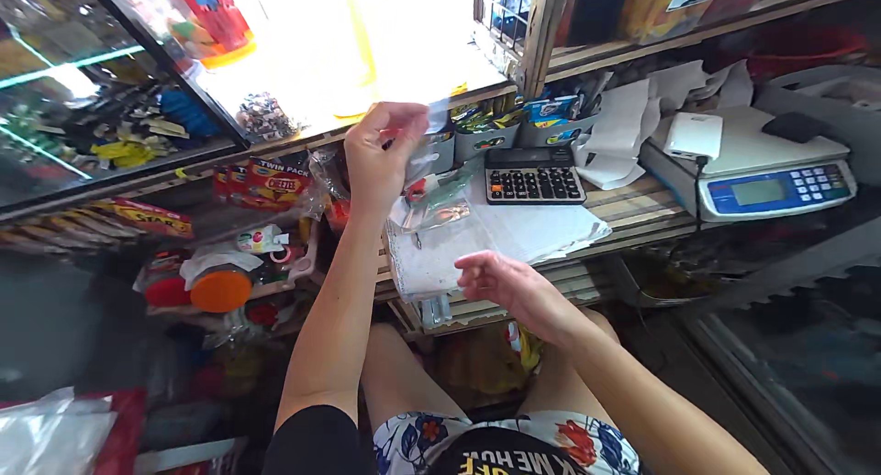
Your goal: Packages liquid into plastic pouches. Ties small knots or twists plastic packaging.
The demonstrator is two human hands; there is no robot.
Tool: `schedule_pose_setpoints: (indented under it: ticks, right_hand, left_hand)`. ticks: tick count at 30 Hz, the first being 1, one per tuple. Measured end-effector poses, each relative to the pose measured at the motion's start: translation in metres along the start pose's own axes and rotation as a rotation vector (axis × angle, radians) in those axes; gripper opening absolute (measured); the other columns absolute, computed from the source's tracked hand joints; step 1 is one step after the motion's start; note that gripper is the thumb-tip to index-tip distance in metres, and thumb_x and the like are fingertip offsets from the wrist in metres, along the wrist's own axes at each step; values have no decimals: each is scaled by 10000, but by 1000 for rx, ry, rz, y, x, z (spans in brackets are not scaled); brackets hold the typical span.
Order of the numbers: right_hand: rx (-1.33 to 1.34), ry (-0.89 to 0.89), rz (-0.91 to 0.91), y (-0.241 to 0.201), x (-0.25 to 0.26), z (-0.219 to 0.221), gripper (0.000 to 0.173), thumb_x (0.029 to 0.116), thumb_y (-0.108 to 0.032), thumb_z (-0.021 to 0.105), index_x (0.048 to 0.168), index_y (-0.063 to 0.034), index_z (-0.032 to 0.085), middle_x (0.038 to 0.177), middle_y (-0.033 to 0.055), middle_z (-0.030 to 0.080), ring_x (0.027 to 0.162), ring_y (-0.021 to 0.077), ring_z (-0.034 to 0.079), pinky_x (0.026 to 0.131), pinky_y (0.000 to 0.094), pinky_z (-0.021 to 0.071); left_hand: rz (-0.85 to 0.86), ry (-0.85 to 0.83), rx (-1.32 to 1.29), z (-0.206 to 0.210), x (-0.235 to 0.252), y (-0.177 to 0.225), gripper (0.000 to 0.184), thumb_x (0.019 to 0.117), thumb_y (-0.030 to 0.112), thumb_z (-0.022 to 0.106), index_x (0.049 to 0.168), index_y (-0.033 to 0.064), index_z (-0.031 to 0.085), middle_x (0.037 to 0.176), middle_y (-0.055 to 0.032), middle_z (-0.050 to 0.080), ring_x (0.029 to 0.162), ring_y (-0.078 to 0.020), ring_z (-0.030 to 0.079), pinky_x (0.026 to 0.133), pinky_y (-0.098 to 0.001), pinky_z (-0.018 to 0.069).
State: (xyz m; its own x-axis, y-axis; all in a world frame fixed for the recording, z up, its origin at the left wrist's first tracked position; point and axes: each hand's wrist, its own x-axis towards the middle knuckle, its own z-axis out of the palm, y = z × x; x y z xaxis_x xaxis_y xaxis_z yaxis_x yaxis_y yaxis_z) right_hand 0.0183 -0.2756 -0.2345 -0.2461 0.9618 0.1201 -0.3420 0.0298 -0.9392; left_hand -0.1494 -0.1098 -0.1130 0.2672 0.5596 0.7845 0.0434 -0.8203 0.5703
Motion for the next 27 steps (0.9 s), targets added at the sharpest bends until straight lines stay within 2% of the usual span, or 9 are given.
schedule_pose_setpoints:
  ticks: [2, 5, 9, 13, 17, 20, 23, 25, 27]
  right_hand:
    - [167, -46, 16, -1, 12, -5, 771, 1075, -581, 129, 1309, -31, 616, 1181, 98, 718, 1104, 211, 692, 997, 394, 554]
    - [345, -25, 27, -12, 17, -16, 847, 965, -776, 305, 1362, -96, 617, 1246, 95, 708, 1120, 220, 697, 981, 401, 572]
    - [165, 335, 31, -16, 13, -31, 361, 1117, -172, 343, 1323, -67, 620, 1094, 56, 748, 918, 124, 731, 838, 285, 607]
    - [50, 456, -5, -10, -5, -44, 385, 1112, -173, 272, 1363, -86, 551, 1109, 53, 717, 940, 159, 724, 851, 332, 613]
    - [24, 613, -143, 3, -24, -38, 227, 1025, 22, 507, 1195, -43, 643, 948, 39, 718, 760, 109, 709, 743, 268, 628]
    - [1, 674, -202, 4, -34, -38, 233, 1003, 30, 546, 1192, -57, 654, 909, 5, 693, 740, 70, 679, 720, 223, 609]
    - [-68, 707, -285, 6, -44, -36, 210, 965, 33, 601, 1148, -47, 666, 875, 21, 712, 750, 113, 711, 734, 275, 637]
    - [-123, 687, -315, 12, -49, -33, 163, 953, 13, 622, 1090, -53, 681, 895, 19, 715, 781, 117, 711, 758, 280, 633]
    - [-160, 640, -315, 17, -54, -32, 126, 955, -27, 642, 1063, -67, 692, 917, 9, 708, 807, 108, 697, 771, 269, 622]
  left_hand:
    - [112, -143, -31, 6, -21, 14, 103, 936, 66, 708, 1016, 8, 738, 1018, -57, 700, 1023, -127, 653, 925, -301, 554]
    - [177, -441, -1, 22, -72, 32, 68, 914, 148, 729, 894, 114, 784, 960, 4, 742, 1053, -156, 637, 993, -395, 472]
    - [292, -729, 157, 46, -147, 33, 207, 1012, 145, 598, 946, 202, 786, 994, 44, 755, 1120, -143, 648, 1150, -474, 338]
    - [340, -783, 135, 65, -182, 33, 223, 994, 57, 576, 927, 157, 763, 944, 5, 741, 1049, -180, 670, 1162, -478, 342]
    - [363, -832, 119, 78, -191, 30, 198, 995, 61, 585, 908, 140, 744, 873, -18, 707, 982, -209, 665, 1120, -468, 378]
    - [285, -926, 39, 81, -193, 30, 175, 993, 292, 657, 940, 157, 754, 923, -12, 727, 1040, -225, 671, 1102, -496, 396]
    - [16, -676, -59, 75, -189, 32, 378, 978, 463, 647, 995, 100, 752, 975, -33, 731, 1039, -180, 659, 1029, -429, 471]
    - [-165, -384, -15, 74, -182, 30, 302, 1035, 303, 596, 1012, 27, 715, 981, -64, 697, 982, -142, 661, 910, -343, 550]
    - [-238, -271, 251, 71, -165, 13, 203, 1019, 206, 619, 1068, 32, 710, 1032, -91, 695, 1005, -193, 669, 898, -375, 570]
